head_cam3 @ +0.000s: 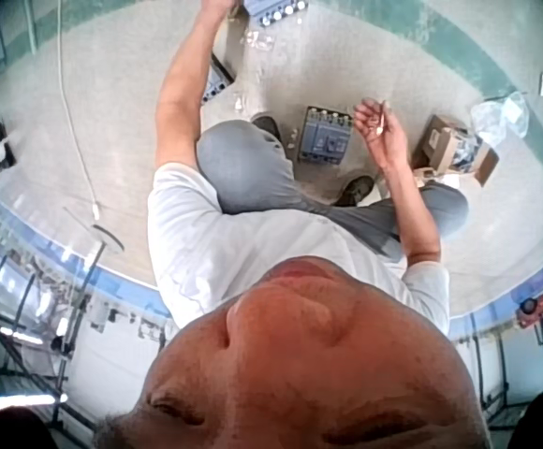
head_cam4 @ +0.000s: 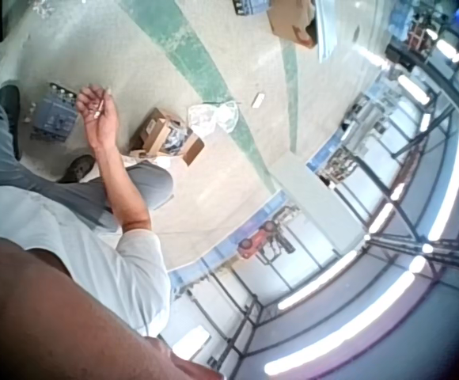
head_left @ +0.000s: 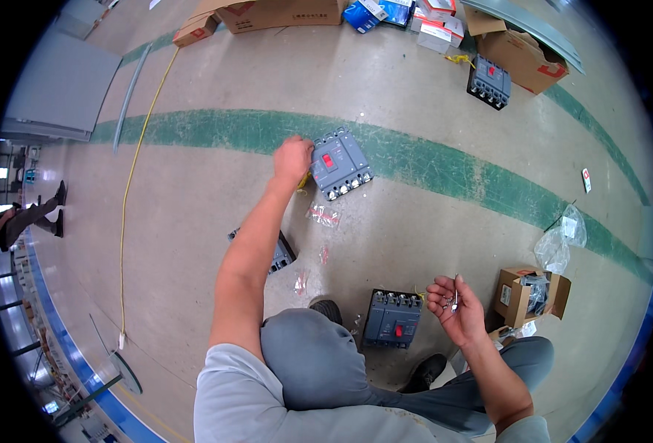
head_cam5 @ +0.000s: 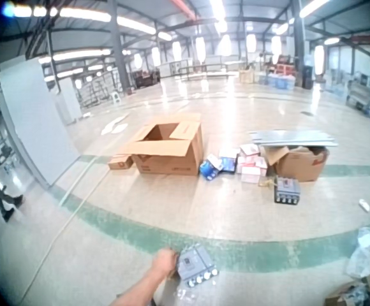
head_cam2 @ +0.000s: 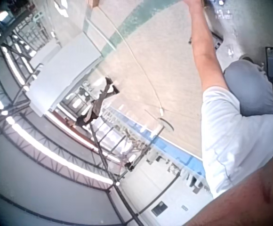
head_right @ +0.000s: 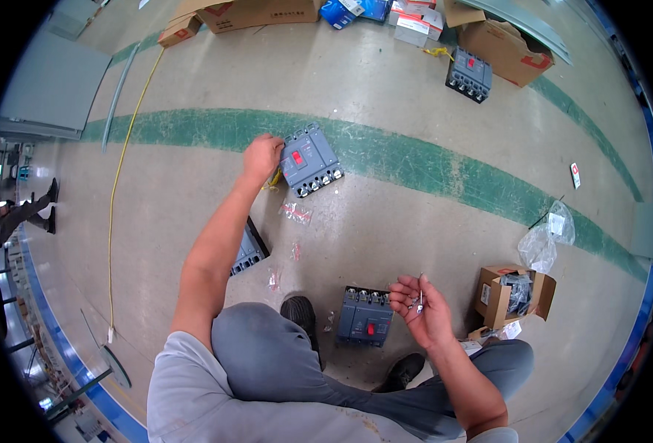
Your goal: The person sits on the floor and unpacks several cardboard boxes containing electrical components and hardware. They remove plastic-wrapped items, small bags of screws, and instruction booklets, placing them on the floor alongside gray electrical boxes.
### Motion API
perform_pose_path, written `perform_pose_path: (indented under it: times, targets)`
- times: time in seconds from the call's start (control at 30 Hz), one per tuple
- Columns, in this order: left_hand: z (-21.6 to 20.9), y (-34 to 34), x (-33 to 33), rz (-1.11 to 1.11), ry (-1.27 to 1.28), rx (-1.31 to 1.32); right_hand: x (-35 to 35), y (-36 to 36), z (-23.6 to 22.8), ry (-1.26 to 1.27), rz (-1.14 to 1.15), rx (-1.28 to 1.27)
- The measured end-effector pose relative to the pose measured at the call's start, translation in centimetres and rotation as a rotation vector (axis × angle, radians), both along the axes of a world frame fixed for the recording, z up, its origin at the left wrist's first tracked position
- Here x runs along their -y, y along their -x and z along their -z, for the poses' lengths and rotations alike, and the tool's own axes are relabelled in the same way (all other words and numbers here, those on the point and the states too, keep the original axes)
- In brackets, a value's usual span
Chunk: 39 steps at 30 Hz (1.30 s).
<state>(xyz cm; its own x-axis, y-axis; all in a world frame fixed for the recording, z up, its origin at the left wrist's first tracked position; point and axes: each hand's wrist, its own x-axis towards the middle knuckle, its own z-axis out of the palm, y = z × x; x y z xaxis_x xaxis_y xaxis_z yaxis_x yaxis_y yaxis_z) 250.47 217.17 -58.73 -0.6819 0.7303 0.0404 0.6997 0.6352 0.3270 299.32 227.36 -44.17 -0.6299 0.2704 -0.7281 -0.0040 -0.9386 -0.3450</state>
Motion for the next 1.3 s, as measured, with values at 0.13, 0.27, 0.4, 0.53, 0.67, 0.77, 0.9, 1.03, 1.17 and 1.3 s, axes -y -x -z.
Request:
perform_pose_path:
  times: [0.13,0.27,0.4,0.53,0.67,0.77,0.9,1.03,1.17,1.3]
  targets:
    - [-3.3,-5.4,-1.5,0.102,-0.323,-0.074,-0.2,0.1,0.3,-0.007,0.014,-0.012]
    - [-10.0,-19.6,-1.9,0.604,-0.542,0.319,-0.2,1.4,0.7,-0.023,0.033,0.005]
    - [-14.5,-27.0,-2.9,0.977,-0.546,0.399,0.7,3.0,0.3,0.021,0.110,0.115]
    - [-13.7,-28.0,-3.0,1.017,-0.518,0.357,1.3,4.2,-0.1,0.016,0.177,0.115]
    - [-13.4,-27.6,-2.5,1.024,-0.466,0.464,1.2,3.7,0.9,0.053,0.116,0.071]
    - [-13.2,-25.5,-2.3,0.920,-0.508,0.496,1.2,3.6,1.0,0.005,0.083,-0.058]
    - [-10.8,-19.4,-3.1,0.424,-0.462,0.397,0.6,3.8,-0.8,0.021,0.043,0.049]
    - [-4.3,-13.0,-1.9,0.142,-0.319,0.384,0.6,3.5,-0.3,0.011,0.032,0.074]
    - [-0.8,-11.4,-1.7,0.128,-0.332,0.321,0.7,3.2,-0.5,0.002,0.014,0.096]
    - [-0.1,-11.4,-2.4,0.146,-0.350,0.281,0.6,2.4,-0.3,0.005,0.019,0.095]
